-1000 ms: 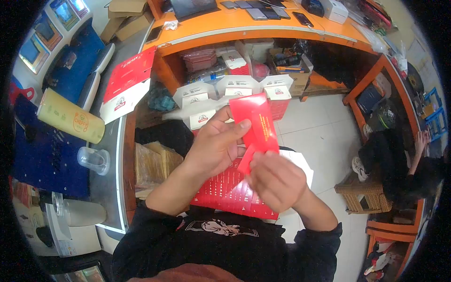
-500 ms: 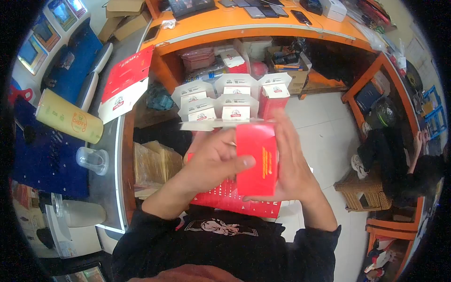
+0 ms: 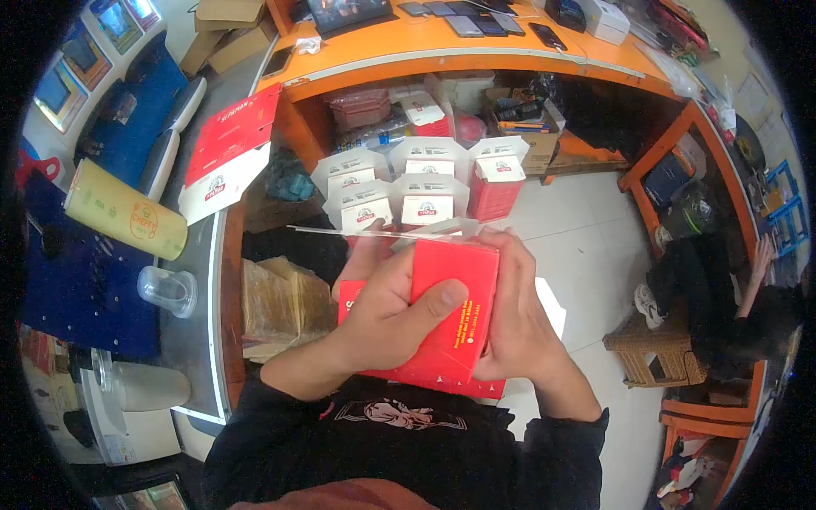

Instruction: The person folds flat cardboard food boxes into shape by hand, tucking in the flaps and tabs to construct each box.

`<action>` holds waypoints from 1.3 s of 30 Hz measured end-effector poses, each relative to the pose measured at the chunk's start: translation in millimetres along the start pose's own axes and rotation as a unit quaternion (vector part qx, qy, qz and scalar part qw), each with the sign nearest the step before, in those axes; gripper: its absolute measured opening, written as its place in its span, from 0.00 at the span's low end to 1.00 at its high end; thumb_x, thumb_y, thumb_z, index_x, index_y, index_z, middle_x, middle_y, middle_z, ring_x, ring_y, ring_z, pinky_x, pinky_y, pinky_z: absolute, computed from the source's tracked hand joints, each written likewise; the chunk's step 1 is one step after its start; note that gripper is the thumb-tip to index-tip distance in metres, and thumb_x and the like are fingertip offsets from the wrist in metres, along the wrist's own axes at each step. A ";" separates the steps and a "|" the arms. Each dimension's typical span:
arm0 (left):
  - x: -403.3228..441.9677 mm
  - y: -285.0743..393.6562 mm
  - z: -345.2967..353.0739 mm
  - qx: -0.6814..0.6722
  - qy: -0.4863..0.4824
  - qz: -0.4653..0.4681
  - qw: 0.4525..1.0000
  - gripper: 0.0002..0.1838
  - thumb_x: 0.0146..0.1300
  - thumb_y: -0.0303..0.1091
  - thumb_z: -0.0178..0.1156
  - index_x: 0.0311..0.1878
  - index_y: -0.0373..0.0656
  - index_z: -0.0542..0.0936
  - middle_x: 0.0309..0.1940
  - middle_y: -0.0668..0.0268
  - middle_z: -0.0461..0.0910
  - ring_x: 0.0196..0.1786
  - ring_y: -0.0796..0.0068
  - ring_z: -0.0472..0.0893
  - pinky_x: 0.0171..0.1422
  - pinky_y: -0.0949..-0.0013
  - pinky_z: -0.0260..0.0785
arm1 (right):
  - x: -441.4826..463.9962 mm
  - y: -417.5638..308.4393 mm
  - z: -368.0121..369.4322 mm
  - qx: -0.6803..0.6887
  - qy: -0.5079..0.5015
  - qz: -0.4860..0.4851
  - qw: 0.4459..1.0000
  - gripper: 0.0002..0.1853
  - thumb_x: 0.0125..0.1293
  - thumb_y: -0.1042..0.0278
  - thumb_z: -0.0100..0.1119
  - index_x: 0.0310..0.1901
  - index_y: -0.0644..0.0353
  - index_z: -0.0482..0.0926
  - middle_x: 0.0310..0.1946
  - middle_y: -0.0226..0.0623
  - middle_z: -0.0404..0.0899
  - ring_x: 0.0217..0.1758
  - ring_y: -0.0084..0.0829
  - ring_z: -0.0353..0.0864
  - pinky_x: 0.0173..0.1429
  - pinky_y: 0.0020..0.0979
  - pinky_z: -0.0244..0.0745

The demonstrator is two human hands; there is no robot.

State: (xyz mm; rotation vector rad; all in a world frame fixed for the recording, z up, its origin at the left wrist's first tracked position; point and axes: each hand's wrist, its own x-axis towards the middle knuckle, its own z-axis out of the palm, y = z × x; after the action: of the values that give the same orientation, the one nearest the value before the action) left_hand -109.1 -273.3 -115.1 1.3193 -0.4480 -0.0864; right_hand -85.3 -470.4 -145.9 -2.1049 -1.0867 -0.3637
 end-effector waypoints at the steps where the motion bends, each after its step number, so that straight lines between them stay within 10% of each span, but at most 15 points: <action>1: 1.9 2.8 -1.8 0.030 0.011 0.023 0.999 0.20 0.80 0.40 0.56 0.64 0.36 0.73 0.55 0.65 0.79 0.55 0.79 0.79 0.61 0.70 0.73 | 0.6 -0.2 -0.1 -0.002 0.000 -0.006 1.000 0.81 0.39 0.47 0.86 0.80 0.71 0.31 0.73 0.69 0.51 0.75 0.68 0.58 0.77 0.61 0.57; 5: 4.7 10.3 -12.1 -0.054 0.004 -0.033 0.998 0.23 0.80 0.44 0.56 0.66 0.36 0.72 0.55 0.64 0.79 0.56 0.78 0.79 0.62 0.69 0.72 | -7.6 5.0 5.4 0.049 0.011 0.016 0.999 0.76 0.42 0.48 0.85 0.79 0.71 0.36 0.73 0.67 0.53 0.74 0.65 0.60 0.77 0.57 0.59; 10: 18.5 -23.9 -26.4 -0.216 -0.125 -0.065 0.966 0.31 0.75 0.51 0.62 0.69 0.37 0.70 0.60 0.57 0.76 0.62 0.69 0.78 0.66 0.64 0.70 | -29.8 22.3 13.6 0.404 0.075 0.229 0.882 0.42 0.64 0.54 0.70 0.71 0.70 0.62 0.64 0.54 0.73 0.67 0.50 0.76 0.70 0.49 0.71; 13: 10.6 -35.8 -27.8 0.264 -0.211 0.086 0.937 0.47 0.67 0.64 0.64 0.74 0.34 0.65 0.65 0.51 0.74 0.68 0.55 0.75 0.73 0.57 0.64 | -37.3 55.3 10.4 0.616 0.223 0.317 0.686 0.23 0.77 0.56 0.56 0.63 0.66 0.73 0.57 0.44 0.82 0.60 0.36 0.84 0.64 0.41 0.80; 19: 0.9 -67.6 -16.4 0.555 -0.242 0.112 0.788 0.26 0.62 0.40 0.65 0.60 0.37 0.74 0.48 0.55 0.79 0.52 0.55 0.83 0.55 0.55 0.74 | -13.5 74.3 14.5 0.655 0.211 0.432 0.583 0.28 0.78 0.48 0.53 0.69 0.61 0.69 0.59 0.47 0.81 0.60 0.31 0.84 0.64 0.41 0.80; 22: 1.6 -76.9 -26.6 0.573 -0.197 0.167 0.778 0.16 0.63 0.33 0.59 0.52 0.38 0.78 0.39 0.60 0.81 0.42 0.59 0.85 0.47 0.59 0.76 | -24.9 87.1 36.3 0.312 0.251 0.450 0.798 0.37 0.76 0.46 0.58 0.74 0.65 0.62 0.59 0.45 0.81 0.62 0.31 0.82 0.69 0.38 0.74; 25: -0.3 -81.5 -33.5 0.589 -0.160 0.225 0.759 0.16 0.62 0.32 0.58 0.52 0.39 0.79 0.37 0.63 0.81 0.39 0.62 0.85 0.44 0.60 0.76 | -32.7 81.4 14.2 -0.080 0.159 0.353 0.919 0.38 0.70 0.54 0.68 0.74 0.65 0.65 0.38 0.33 0.81 0.42 0.20 0.80 0.52 0.27 0.74; 31: 9.3 -72.4 -47.7 0.617 -0.145 0.341 0.695 0.18 0.58 0.33 0.60 0.53 0.43 0.80 0.33 0.68 0.77 0.32 0.69 0.80 0.39 0.65 0.72 | -25.5 47.7 -35.6 0.227 -0.081 0.403 0.883 0.20 0.66 0.67 0.74 0.56 0.61 0.80 0.21 0.19 0.65 0.27 0.13 0.64 0.36 0.20 0.64; 39: 27.1 -52.1 -82.5 0.592 -0.023 0.444 0.672 0.19 0.56 0.51 0.71 0.35 0.44 0.79 0.25 0.71 0.68 0.25 0.72 0.71 0.29 0.64 0.62 | -53.6 64.8 16.3 0.359 0.193 0.125 0.905 0.15 0.65 0.67 0.74 0.37 0.54 0.71 0.34 0.27 0.69 0.38 0.20 0.69 0.42 0.25 0.66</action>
State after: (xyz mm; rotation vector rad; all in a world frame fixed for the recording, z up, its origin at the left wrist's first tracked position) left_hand -44.5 -219.9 -171.8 2.1864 -1.2793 1.1991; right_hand -67.4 -514.8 -217.0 -1.4026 -0.5747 -0.1950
